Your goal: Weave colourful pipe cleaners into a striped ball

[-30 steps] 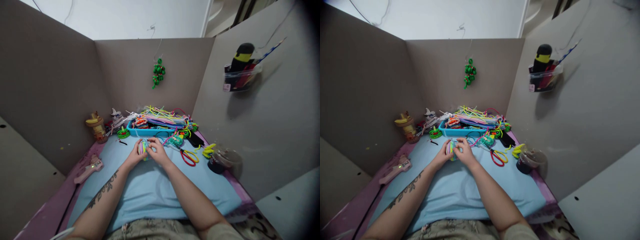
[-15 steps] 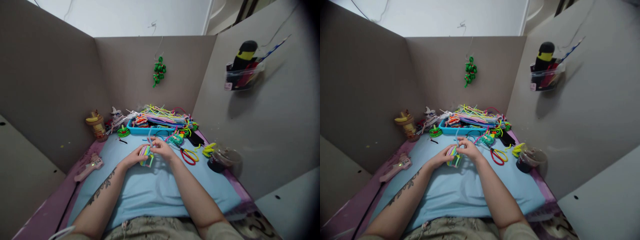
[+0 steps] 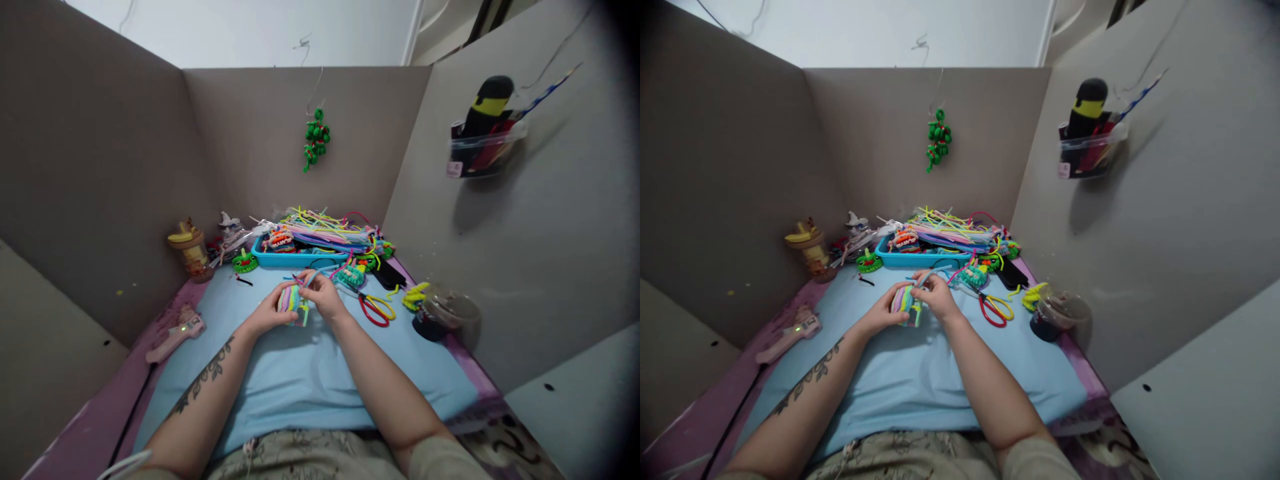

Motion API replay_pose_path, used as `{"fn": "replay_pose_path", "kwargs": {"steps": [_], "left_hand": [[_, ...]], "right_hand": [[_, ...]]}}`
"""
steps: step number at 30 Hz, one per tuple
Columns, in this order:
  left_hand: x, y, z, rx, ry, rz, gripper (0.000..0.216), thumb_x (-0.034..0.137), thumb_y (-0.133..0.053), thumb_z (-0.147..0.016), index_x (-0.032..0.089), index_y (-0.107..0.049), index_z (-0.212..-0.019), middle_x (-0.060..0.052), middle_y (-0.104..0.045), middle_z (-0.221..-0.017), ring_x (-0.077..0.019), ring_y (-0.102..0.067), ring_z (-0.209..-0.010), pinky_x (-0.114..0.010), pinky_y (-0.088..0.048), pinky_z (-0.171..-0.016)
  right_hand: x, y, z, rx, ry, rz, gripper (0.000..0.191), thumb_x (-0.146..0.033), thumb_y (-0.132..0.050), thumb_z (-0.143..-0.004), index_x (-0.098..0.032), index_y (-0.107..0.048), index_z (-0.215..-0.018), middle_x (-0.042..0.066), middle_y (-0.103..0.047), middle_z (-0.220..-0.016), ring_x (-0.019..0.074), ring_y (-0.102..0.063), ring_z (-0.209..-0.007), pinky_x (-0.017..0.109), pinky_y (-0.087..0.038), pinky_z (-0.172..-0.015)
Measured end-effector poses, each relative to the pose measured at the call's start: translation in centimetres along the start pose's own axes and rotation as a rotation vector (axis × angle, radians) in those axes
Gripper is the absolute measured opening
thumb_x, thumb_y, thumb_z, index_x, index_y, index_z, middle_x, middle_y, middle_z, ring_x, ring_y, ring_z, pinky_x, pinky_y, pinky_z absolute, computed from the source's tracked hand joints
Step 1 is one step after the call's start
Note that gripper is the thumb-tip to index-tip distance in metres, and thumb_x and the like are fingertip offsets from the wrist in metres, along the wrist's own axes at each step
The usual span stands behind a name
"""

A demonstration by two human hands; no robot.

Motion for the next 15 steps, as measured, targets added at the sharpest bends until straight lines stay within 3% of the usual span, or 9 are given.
{"fn": "replay_pose_path", "kwargs": {"steps": [7, 15], "left_hand": [[0.65, -0.01, 0.17, 0.030, -0.016, -0.098, 0.076, 0.040, -0.076, -0.064, 0.021, -0.041, -0.129, -0.008, -0.052, -0.122, -0.0261, -0.053, -0.107, -0.035, -0.045, -0.090], [0.94, 0.28, 0.00, 0.093, -0.151, -0.331, 0.077, 0.040, -0.077, -0.063, 0.021, -0.044, -0.130, -0.011, -0.041, -0.136, -0.0303, -0.037, -0.128, -0.043, -0.027, -0.110]], "right_hand": [[0.73, 0.79, -0.15, 0.116, -0.091, 0.119, 0.029, -0.035, -0.077, -0.057, -0.019, -0.058, -0.072, -0.004, -0.054, -0.062, 0.0118, -0.049, -0.059, 0.026, -0.042, -0.059], [0.48, 0.59, -0.30, 0.062, -0.100, 0.239, 0.032, -0.038, -0.073, -0.059, -0.019, -0.047, -0.062, -0.007, -0.045, -0.053, 0.0084, -0.042, -0.051, 0.022, -0.035, -0.052]]}}
Point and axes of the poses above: each hand's wrist, its own z-axis away from the middle knuckle, its own y-axis out of the back of the hand, x = y × z, the point moved 6 cm from there along -z, towards the middle knuckle
